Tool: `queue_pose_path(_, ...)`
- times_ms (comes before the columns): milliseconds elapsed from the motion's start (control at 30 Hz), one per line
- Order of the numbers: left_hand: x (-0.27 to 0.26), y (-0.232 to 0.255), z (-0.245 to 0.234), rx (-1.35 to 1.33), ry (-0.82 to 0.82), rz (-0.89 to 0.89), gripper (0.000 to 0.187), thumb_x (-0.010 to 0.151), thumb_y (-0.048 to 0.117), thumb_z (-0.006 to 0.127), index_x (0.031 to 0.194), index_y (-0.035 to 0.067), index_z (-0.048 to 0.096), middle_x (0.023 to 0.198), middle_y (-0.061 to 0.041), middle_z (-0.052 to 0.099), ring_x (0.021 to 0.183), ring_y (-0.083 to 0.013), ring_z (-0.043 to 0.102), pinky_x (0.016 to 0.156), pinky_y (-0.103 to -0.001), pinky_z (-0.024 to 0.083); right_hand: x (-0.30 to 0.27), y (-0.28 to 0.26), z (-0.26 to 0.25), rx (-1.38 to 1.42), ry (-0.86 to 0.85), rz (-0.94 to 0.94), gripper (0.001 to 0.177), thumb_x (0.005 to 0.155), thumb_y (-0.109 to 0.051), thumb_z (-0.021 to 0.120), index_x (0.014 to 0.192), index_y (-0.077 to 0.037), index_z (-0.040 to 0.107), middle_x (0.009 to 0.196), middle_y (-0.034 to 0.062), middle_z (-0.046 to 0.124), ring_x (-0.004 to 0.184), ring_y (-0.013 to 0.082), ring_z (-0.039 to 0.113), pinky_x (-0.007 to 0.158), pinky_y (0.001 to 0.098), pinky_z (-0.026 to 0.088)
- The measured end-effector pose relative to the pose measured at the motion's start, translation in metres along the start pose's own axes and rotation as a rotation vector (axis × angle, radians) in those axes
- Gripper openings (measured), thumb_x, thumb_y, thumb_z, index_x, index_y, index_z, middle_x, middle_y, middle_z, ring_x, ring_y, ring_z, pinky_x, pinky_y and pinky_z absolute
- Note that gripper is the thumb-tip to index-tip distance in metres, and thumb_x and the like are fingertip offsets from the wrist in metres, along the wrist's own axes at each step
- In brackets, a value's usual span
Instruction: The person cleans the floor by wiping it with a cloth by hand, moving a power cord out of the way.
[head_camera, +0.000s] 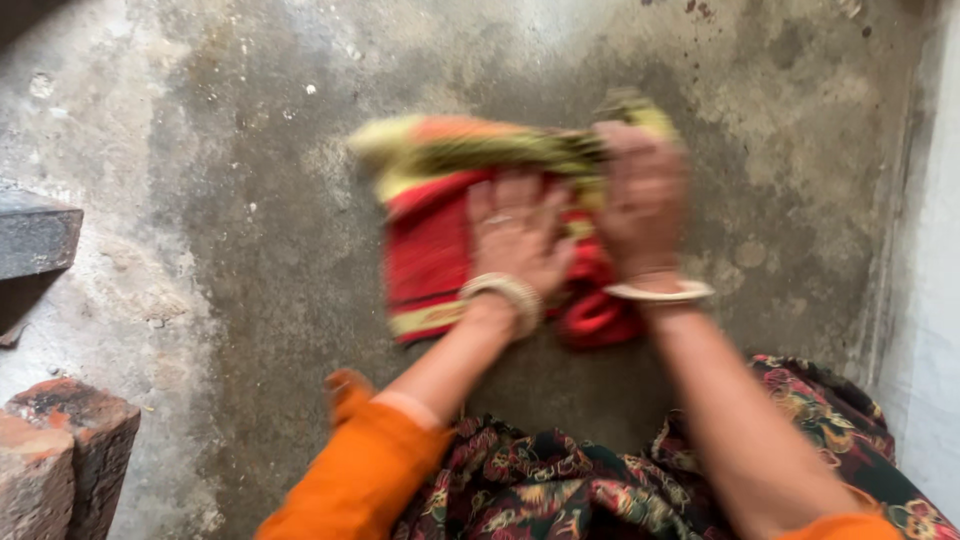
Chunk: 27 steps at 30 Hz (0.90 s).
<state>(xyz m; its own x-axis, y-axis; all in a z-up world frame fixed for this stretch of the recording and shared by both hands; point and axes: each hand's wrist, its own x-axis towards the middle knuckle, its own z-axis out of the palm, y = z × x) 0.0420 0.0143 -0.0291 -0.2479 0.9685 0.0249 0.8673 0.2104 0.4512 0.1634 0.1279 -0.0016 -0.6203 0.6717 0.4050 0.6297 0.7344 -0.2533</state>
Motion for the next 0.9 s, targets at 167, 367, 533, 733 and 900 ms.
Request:
queue_pose_path(167, -0.011, 0.104, 0.023, -0.006, -0.298, 0.303, 0.069, 0.089, 0.039, 0.058, 0.154, 0.026, 0.038, 0.17, -0.015, 0.019, 0.159, -0.0369, 0.011, 0.129, -0.058, 0.008, -0.1, 0.077, -0.063, -0.217, 0.03, 0.373, 0.032, 0.106, -0.005, 0.054, 0.138, -0.007, 0.057, 0.133, 0.0152, 0.058, 0.128, 0.0355, 0.055, 0.116, 0.0489, 0.043)
queue_pose_path(367, -0.061, 0.13, 0.022, -0.006, -0.243, 0.416, 0.071, 0.096, 0.041, 0.051, 0.161, 0.019, 0.032, 0.174, -0.009, 0.023, 0.164, -0.0244, 0.019, 0.135, -0.05, 0.01, -0.161, 0.097, -0.066, -0.335, 0.157, 0.551, 0.044, 0.103, -0.016, 0.058, 0.143, 0.0, 0.049, 0.141, 0.0219, 0.055, 0.133, 0.0411, 0.05, 0.12, 0.0536, 0.039)
queue_pose_path(533, 0.002, 0.099, 0.067, -0.172, -0.352, 0.538, 0.08, 0.088, 0.044, 0.056, 0.158, 0.016, 0.029, 0.167, -0.009, 0.027, 0.153, -0.0257, 0.032, 0.124, -0.044, 0.029, -0.119, 0.117, -0.031, -0.391, 0.231, 0.514, 0.051, 0.11, -0.035, 0.059, 0.144, 0.001, 0.052, 0.141, 0.0244, 0.059, 0.129, 0.0446, 0.054, 0.108, 0.0555, 0.04)
queue_pose_path(733, 0.115, -0.028, 0.059, -0.239, -0.118, 0.425, 0.073, 0.092, 0.056, 0.064, 0.155, 0.028, 0.039, 0.163, -0.008, 0.035, 0.147, -0.0275, 0.044, 0.12, -0.046, 0.038, 0.031, 0.122, 0.082, -0.095, 0.241, 0.4, 0.056, 0.116, -0.047, 0.061, 0.141, 0.003, 0.053, 0.142, 0.0277, 0.057, 0.133, 0.0461, 0.048, 0.113, 0.0542, 0.034)
queue_pose_path(900, 0.121, -0.164, -0.043, 0.004, 0.0, 0.2, 0.062, 0.097, 0.048, 0.06, 0.149, 0.017, 0.051, 0.156, -0.017, 0.044, 0.146, -0.0364, 0.037, 0.119, -0.056, 0.03, 0.135, -0.005, 0.151, -0.088, -0.155, 0.21, 0.062, 0.113, -0.052, 0.057, 0.135, 0.007, 0.054, 0.136, 0.0289, 0.057, 0.13, 0.0447, 0.051, 0.113, 0.0529, 0.035)
